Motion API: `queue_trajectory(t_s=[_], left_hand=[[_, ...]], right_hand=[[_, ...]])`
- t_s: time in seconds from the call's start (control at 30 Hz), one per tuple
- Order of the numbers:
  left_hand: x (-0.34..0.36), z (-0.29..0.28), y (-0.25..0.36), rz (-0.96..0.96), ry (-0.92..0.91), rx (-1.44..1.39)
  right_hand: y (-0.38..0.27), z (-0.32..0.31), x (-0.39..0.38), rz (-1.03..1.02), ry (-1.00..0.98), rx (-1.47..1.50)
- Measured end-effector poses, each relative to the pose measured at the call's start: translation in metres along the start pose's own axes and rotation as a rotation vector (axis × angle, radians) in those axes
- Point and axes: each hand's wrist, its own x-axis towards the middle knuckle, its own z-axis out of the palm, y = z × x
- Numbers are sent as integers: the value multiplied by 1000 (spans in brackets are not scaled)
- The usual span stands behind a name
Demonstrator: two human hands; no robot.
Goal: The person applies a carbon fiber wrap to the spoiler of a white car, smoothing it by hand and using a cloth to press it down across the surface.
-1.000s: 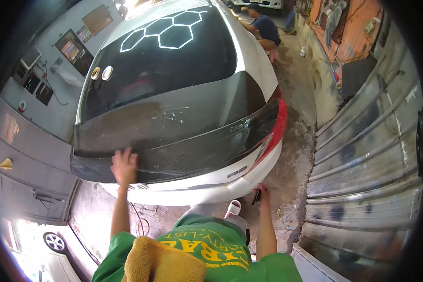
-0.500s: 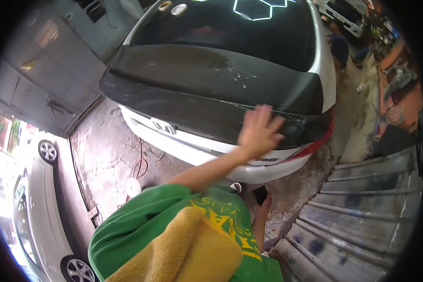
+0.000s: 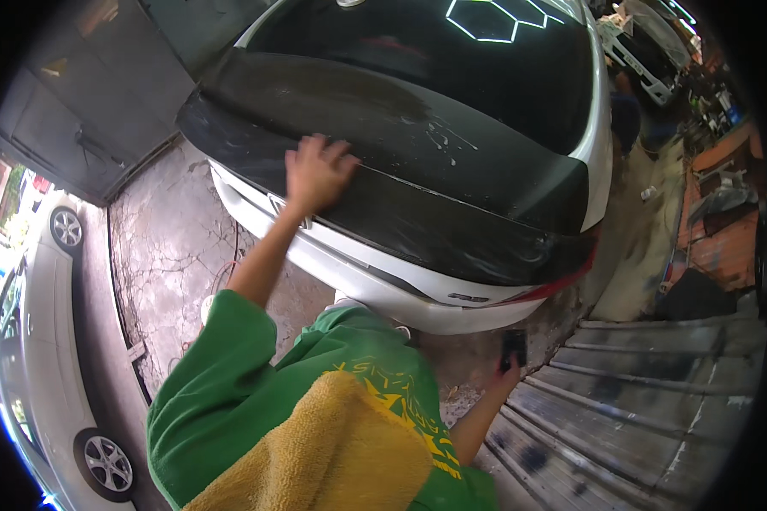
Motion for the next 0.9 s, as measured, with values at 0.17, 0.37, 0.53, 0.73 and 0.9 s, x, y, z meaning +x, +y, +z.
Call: queue_trajectory(t_s=[0.17, 0.37, 0.53, 0.73, 0.9], left_hand=[[14, 6, -161, -478, 49, 94], [21, 17, -147, -492, 11, 115], [41, 2, -200, -414, 73, 28], [51, -2, -193, -578, 74, 115], [72, 3, -202, -526, 40, 75]], right_hand=[[-113, 170, -58, -350, 117, -58], [-145, 380, -113, -1411, -311, -892], [-33, 490, -66, -1324, -339, -1985], [120, 638, -162, -1471, -855, -1854], [225, 728, -210, -1509, -1051, -1710]])
